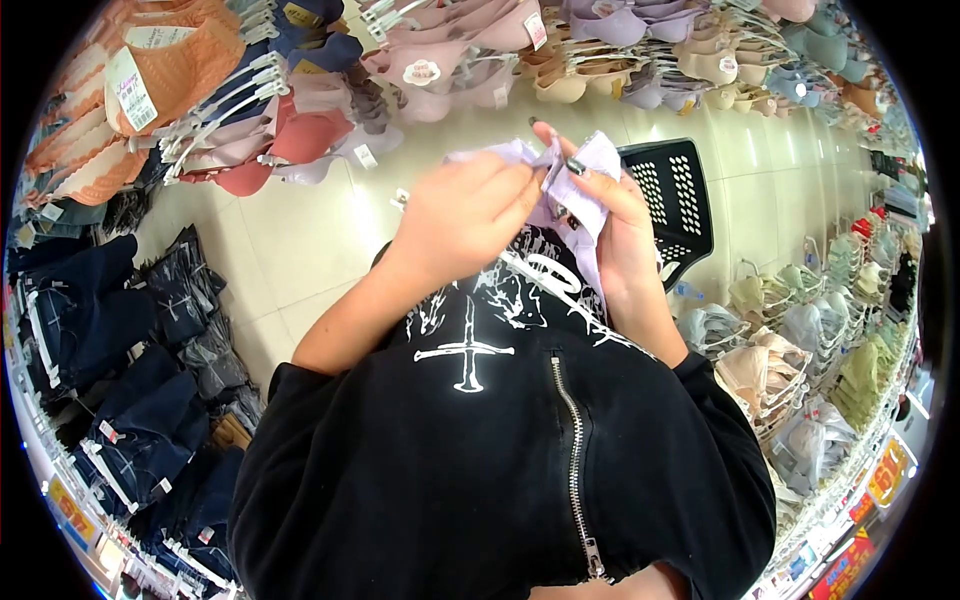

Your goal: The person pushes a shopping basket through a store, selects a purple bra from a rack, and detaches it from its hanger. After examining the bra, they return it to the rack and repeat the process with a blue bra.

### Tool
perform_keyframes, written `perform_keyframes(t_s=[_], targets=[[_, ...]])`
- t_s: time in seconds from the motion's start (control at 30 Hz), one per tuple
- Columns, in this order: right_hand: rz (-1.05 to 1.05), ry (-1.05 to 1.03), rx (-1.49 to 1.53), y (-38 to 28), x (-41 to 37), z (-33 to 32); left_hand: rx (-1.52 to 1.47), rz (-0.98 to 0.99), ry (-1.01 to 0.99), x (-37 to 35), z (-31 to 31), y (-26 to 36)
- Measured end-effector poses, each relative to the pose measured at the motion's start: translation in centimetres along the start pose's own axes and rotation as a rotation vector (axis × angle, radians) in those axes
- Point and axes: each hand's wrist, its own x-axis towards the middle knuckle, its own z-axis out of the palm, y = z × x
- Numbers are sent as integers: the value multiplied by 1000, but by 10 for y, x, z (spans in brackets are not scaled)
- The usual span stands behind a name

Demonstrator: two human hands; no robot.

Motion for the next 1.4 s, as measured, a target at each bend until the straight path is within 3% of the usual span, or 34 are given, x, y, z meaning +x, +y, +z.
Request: perform_keyframes(t_s=[0.2,0.3,0.4,0.5,0.63,0.87,0.97,1.07,1.2,1.4], targets=[[69,16,-74,16,5,4,96,-64,-427,-9,-10,8],[66,47,-81,15,4,11,27,-148,-447,-10,-13,6],[25,71,-84,11,2,9,-164,-321,-225,-14,-5,1],[-14,133,-83,7,-3,5,-648,-615,-271,-18,-7,-6],[-46,81,-133,7,-4,2,-1301,-1000,-109,-22,3,-14],[3,-90,-98,-1,-5,15,-1014,-651,-110,-21,3,-29],[-37,-99,-140,3,-5,16,-1149,-648,32,-28,6,-30],[-47,-75,-178,6,-5,21,-1295,-822,136,-27,-4,-22],[-93,-44,-270,8,-4,23,-738,-457,209,-20,-10,-35],[-156,-40,-342,9,-8,21,-454,-236,255,-13,-20,-35]])
